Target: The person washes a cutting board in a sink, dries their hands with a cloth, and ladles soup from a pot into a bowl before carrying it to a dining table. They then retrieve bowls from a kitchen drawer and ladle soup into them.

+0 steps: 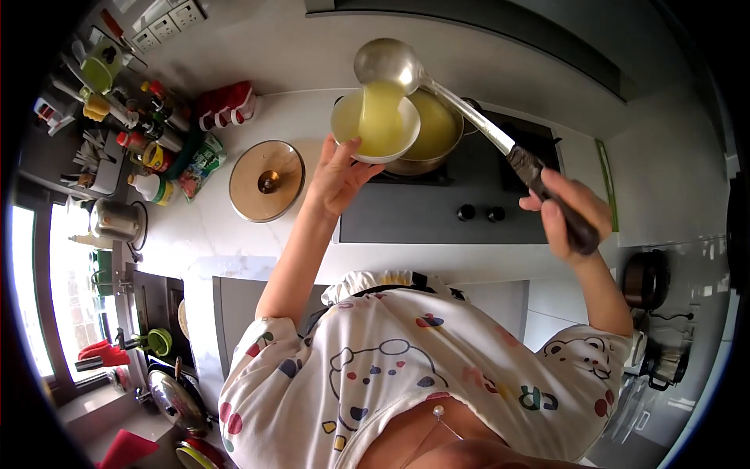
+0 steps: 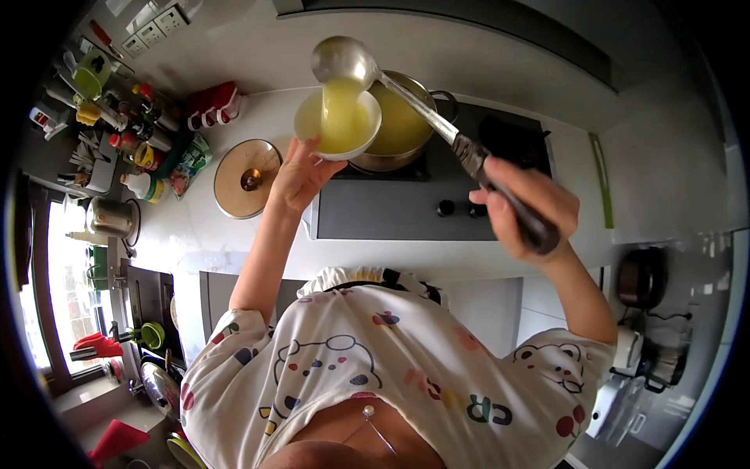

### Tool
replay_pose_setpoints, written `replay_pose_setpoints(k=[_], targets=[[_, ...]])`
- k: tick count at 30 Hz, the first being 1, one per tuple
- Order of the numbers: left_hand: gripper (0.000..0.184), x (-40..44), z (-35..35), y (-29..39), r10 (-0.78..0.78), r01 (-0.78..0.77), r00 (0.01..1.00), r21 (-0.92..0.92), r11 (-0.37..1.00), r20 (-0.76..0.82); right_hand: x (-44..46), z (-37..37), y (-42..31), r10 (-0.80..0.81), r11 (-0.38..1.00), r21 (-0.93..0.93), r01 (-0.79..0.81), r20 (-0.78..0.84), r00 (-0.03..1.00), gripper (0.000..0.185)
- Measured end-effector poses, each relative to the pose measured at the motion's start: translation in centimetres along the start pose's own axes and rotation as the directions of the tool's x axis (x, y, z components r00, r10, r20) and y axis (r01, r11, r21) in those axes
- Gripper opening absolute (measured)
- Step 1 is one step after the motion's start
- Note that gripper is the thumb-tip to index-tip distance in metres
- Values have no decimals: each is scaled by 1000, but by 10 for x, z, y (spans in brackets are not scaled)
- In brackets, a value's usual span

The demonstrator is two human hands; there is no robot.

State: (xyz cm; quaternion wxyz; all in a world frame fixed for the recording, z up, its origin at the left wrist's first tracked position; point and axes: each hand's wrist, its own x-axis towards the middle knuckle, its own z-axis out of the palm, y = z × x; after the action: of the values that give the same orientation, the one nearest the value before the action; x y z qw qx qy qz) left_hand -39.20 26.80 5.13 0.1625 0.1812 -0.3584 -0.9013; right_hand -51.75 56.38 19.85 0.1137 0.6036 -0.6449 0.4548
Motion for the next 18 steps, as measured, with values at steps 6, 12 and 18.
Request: replay_pose_setpoints(k=[6,12,18], targets=[[50,-3,-2,5,6,-6,1000,-5,1000,-23,-8,11,-12,-350,863,-282,419,266,898,34],[50,-10,-8,13,40,-40,998,16,999,-48,-27,15,5,379,898,300,-322,-156,912,27],[49,-18,-23,16,43,-39,995,48,998,-86,-40,47,80,342,938,116,-326,-156,927,25]])
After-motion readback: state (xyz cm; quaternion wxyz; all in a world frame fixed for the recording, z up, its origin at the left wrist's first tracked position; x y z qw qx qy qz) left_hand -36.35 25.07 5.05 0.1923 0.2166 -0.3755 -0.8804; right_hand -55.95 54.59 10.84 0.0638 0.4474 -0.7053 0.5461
